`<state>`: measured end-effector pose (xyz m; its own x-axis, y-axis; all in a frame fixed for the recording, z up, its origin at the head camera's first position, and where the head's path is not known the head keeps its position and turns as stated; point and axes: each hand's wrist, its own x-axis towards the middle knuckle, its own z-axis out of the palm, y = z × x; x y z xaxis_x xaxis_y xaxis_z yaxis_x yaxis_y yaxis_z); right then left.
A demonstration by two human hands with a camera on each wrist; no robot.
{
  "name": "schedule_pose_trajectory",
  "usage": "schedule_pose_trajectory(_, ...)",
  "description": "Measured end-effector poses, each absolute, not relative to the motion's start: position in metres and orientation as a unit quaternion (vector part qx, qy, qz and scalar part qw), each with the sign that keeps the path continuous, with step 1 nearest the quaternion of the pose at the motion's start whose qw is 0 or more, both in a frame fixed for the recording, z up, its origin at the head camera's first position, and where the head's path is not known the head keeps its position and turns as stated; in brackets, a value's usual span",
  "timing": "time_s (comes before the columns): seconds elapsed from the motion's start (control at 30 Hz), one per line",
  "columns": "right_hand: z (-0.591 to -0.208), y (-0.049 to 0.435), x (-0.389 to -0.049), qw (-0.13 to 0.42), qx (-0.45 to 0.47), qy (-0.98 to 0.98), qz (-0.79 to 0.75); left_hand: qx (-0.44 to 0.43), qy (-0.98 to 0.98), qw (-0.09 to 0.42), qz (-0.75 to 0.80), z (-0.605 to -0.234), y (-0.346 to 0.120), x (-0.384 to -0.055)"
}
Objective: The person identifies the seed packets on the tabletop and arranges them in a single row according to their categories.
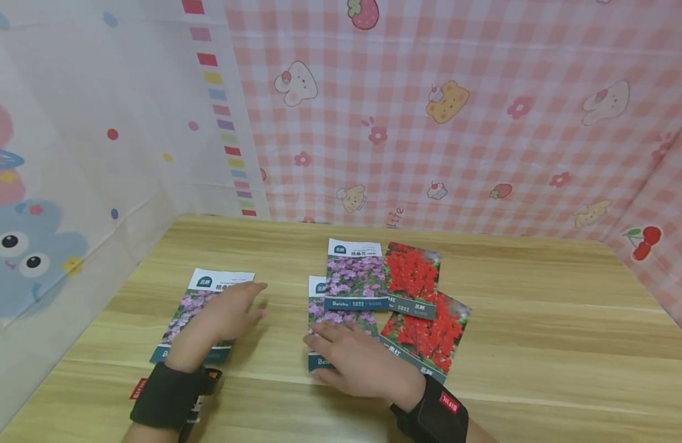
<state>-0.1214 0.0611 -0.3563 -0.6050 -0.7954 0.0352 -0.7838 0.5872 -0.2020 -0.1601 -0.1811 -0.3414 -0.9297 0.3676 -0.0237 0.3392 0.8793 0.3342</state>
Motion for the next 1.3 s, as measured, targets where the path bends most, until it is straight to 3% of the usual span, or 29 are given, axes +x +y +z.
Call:
schedule_pose_trajectory(0.2,-0.352,0.077,-0.133,0.036,-0.396,0.907,-0.139,0.215,0.962,0.052,0.162,-0.34,-0.165,-0.156)
schedule_pose_trajectory(0.47,-0.35,0.097,-0.152,-0.015,-0.305,0.926,-0.221,0.255,0.948,0.091,0.169,-0.345,-0.139,-0.149)
schedule_pose_trajectory(0.93,-0.357,0.128,-0.184,0.02,-0.067,0.922,-0.381,0.281,0.933,0.15,0.169,-0.35,-0.119,-0.139)
schedule_pose_trajectory(1.3,-0.364,0.136,-0.193,0.095,-0.013,0.913,-0.398,0.282,0.924,0.199,0.166,-0.353,-0.116,-0.137)
